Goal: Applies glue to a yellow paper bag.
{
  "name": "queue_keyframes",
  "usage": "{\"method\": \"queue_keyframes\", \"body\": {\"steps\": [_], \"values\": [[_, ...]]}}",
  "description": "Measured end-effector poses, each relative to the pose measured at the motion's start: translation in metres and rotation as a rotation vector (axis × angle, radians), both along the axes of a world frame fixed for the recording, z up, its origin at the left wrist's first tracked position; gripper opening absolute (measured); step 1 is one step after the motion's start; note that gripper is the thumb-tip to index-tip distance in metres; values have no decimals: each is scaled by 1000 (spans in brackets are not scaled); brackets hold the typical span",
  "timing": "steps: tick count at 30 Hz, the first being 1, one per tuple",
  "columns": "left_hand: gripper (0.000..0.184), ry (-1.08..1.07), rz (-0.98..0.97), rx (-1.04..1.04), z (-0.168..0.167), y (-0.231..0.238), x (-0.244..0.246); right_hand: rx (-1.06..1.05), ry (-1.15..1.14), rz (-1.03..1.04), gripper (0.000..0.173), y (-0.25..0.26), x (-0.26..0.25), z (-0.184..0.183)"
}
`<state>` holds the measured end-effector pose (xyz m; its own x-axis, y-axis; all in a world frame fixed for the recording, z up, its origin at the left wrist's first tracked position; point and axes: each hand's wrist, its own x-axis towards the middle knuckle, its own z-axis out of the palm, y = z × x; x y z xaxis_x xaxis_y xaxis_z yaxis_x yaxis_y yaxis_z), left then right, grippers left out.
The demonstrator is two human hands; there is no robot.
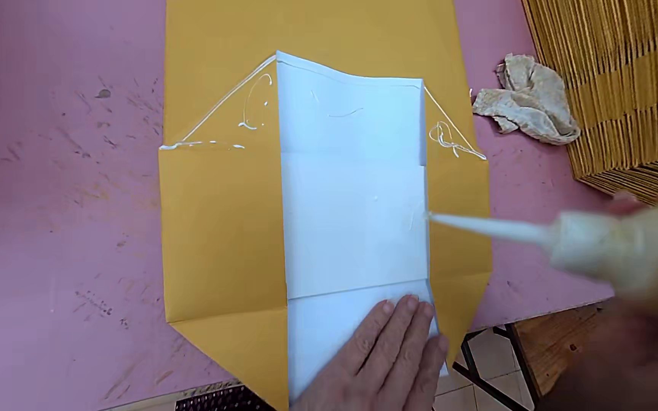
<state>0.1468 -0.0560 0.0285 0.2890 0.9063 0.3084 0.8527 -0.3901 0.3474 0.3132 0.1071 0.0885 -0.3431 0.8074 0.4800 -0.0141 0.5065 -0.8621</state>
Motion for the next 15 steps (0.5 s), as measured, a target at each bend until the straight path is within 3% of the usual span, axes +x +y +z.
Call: {"method": "queue_keyframes", "body": {"steps": [4, 9, 15], "values": [[42, 26, 17, 86, -10, 22, -12, 5, 183, -45, 49, 49, -41, -2], [43, 65, 29, 32, -5, 25, -18, -83, 228, -116, 33, 96, -110, 0], [42, 103, 114, -30, 2, 13, -18, -87, 249, -150, 29, 100, -107, -1]]}}
